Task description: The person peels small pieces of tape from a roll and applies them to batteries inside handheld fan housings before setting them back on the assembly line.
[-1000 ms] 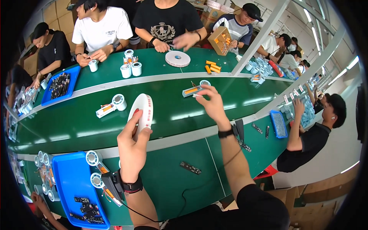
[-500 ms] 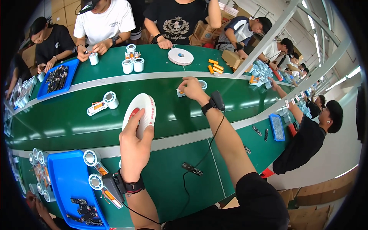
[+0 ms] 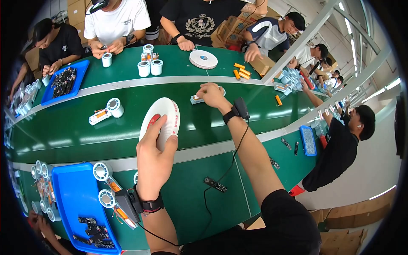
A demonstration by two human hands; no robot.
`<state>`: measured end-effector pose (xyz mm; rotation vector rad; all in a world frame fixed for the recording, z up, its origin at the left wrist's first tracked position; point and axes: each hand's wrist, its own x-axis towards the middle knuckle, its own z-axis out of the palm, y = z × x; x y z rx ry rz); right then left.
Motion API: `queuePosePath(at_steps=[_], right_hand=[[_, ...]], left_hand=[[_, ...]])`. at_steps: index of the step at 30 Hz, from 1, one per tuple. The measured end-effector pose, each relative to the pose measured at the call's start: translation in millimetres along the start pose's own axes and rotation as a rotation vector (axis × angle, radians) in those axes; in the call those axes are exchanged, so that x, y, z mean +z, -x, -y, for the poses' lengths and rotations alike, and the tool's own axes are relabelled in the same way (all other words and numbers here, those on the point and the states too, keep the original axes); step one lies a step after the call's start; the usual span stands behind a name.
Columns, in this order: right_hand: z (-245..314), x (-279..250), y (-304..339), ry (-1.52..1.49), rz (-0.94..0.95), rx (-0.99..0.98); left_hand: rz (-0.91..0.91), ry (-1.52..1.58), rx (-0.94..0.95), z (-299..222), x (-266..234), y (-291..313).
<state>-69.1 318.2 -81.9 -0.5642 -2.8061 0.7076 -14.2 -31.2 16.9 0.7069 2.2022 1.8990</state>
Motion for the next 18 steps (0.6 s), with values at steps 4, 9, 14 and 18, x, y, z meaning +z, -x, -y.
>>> queuePosePath(at_steps=[4,9,14,18], right_hand=[[8.3,12.8,1.9,0.035,-0.023,-0.009],[32.6,28.3,12.9,0.200,-0.119,-0.075],[46.8,35.2,14.3,0.179,-0.107,-0.090],[54.8,38.8,13.4,0.257,-0.191,-0.108]], left_hand=[[0.008,-0.010,0.030,-0.1,3.7,0.4],[0.011,0.008,-0.001,1.7,2.8,0.9],[0.005,0.013,0.014,0.6,1.9,0.1],[0.000,0.043,0.010,1.3,-0.2,0.2]])
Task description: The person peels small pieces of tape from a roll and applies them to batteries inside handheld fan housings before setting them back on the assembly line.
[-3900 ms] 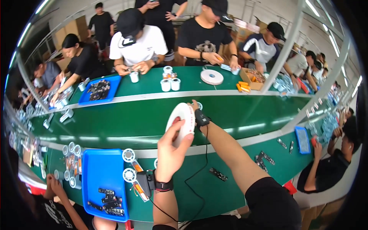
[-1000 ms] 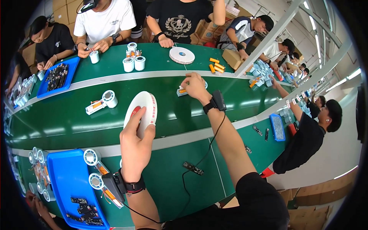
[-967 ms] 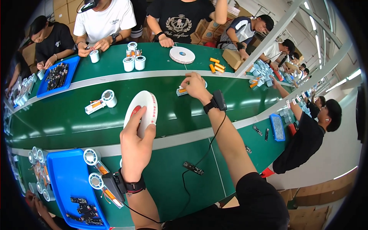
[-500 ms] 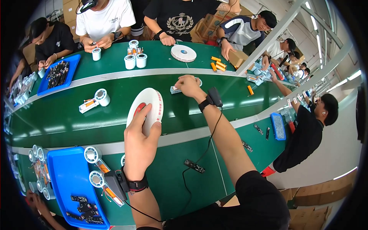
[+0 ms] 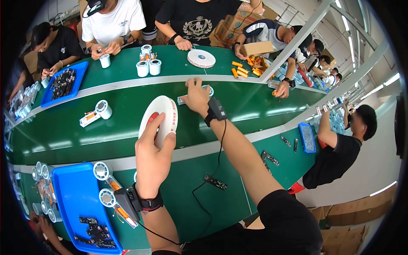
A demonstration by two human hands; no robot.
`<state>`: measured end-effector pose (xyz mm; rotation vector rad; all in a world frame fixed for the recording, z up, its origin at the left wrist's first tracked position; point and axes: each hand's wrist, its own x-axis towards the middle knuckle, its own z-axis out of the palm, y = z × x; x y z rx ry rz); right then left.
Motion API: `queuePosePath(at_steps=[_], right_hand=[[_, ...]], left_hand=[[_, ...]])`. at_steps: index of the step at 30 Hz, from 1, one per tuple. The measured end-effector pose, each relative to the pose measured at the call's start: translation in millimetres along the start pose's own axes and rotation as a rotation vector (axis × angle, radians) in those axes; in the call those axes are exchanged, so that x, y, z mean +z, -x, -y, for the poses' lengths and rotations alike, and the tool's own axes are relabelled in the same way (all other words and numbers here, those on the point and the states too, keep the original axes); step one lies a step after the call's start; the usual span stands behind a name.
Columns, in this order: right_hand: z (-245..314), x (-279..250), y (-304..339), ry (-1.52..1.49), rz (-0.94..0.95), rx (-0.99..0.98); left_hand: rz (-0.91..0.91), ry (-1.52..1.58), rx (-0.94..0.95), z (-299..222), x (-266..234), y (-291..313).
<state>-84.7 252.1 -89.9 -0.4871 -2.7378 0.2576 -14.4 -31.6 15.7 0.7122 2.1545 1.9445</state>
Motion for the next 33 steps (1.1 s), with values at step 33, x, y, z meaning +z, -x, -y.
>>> queuePosePath(at_steps=[33], right_hand=[[72.0,28.5,-17.5,-0.090,0.054,0.089]], left_hand=[[-0.080,0.052,-0.031,13.2,-18.1,-8.8]])
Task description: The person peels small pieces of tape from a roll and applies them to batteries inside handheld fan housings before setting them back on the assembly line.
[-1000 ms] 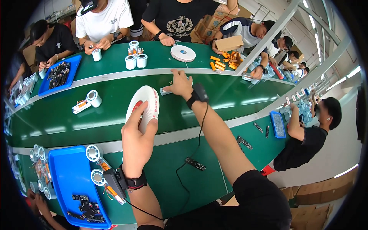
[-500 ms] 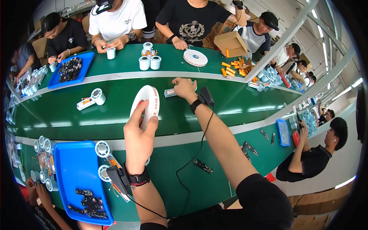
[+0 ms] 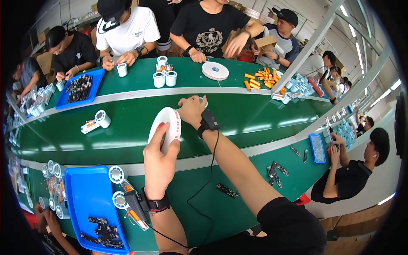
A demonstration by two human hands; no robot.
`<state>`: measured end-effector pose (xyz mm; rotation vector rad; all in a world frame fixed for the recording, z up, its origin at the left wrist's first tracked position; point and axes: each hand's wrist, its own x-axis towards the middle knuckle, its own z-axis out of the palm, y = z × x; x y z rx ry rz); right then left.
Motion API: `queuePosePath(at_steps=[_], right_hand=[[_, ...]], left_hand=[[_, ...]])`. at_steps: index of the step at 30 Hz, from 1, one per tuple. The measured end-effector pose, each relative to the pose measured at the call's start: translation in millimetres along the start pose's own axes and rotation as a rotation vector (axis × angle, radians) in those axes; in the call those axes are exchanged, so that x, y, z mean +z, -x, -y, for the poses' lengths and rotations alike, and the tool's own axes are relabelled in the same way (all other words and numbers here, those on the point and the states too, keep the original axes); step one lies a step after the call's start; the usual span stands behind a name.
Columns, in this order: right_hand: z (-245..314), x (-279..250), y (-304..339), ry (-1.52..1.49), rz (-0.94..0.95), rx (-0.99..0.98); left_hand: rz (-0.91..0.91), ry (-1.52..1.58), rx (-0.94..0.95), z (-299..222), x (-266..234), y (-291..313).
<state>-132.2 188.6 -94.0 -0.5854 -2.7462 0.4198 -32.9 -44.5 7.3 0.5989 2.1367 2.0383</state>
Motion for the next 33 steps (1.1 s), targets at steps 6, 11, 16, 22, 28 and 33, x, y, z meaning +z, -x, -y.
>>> queuePosePath(at_steps=[6,11,16,22,28,33], right_hand=[[10.2,-7.5,3.8,-0.084,0.107,0.053],[21.3,10.8,1.4,0.022,-0.022,-0.111],[29.3,0.6,0.7,-0.039,-0.101,-0.127],[22.0,-86.4,87.2,-1.315,-0.053,-0.126],[11.6,-154.8,170.8,-0.668,-0.213,-0.526],[-11.1,-151.9,181.5,-0.567,-0.264,-0.561]], left_hand=[[0.010,-0.001,-0.030,-3.9,-0.6,5.7],[0.026,0.024,0.022,-9.4,1.0,2.5],[0.082,0.052,-0.037,-7.2,8.4,4.2],[0.101,-0.089,-0.085,-10.9,8.1,7.0],[0.294,-0.190,0.120,9.9,22.8,9.0],[0.357,-0.062,0.048,-10.3,25.9,12.2]])
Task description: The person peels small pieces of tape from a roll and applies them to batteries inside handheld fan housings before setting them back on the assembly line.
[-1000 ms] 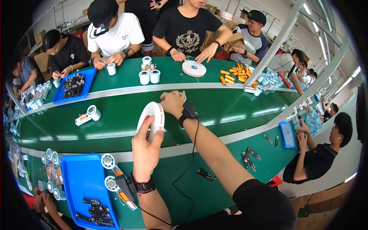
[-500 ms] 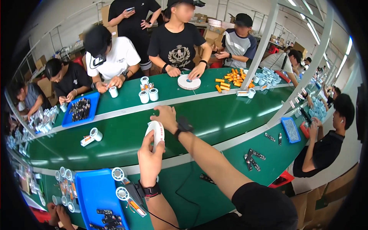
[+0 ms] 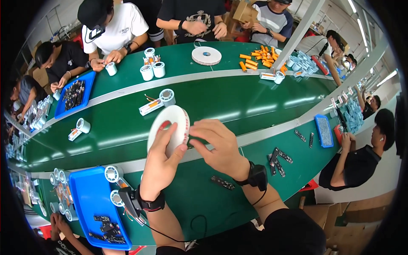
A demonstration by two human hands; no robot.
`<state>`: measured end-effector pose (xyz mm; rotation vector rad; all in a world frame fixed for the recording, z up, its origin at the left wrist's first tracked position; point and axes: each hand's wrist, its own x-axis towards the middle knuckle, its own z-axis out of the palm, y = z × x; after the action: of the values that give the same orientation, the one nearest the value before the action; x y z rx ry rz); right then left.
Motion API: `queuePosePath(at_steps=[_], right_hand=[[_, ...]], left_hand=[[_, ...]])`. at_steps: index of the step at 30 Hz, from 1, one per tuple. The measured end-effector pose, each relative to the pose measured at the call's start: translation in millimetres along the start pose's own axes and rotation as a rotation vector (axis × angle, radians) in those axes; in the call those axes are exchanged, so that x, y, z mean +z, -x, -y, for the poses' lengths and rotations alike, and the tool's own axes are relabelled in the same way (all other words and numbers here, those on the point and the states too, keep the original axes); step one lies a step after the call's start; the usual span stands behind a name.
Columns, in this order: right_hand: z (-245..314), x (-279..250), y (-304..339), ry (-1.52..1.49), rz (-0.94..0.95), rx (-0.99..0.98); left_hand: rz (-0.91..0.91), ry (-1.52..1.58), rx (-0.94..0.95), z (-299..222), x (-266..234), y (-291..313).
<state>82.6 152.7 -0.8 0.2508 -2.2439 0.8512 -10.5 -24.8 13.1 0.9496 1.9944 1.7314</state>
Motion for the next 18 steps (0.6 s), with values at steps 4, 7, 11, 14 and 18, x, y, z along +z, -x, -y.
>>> queuePosePath(at_steps=[4,7,11,14,18], right_hand=[[16.2,-4.7,-12.3,-0.018,-0.033,0.076],[22.3,1.1,-11.9,0.003,-0.045,0.111],[20.3,8.6,-6.2,0.046,-0.048,0.091],[13.8,10.5,-4.2,0.054,-0.075,0.045],[4.8,7.4,-2.4,-0.070,-0.106,0.060]], left_hand=[[-0.076,-0.223,0.022,-13.0,2.5,2.3],[-0.023,-0.320,0.121,-8.3,3.6,6.0],[-0.034,-0.335,0.074,-12.4,7.2,5.4],[-0.049,-0.359,0.054,-17.6,7.9,5.4],[-0.059,-0.362,0.058,-18.0,10.6,4.9]])
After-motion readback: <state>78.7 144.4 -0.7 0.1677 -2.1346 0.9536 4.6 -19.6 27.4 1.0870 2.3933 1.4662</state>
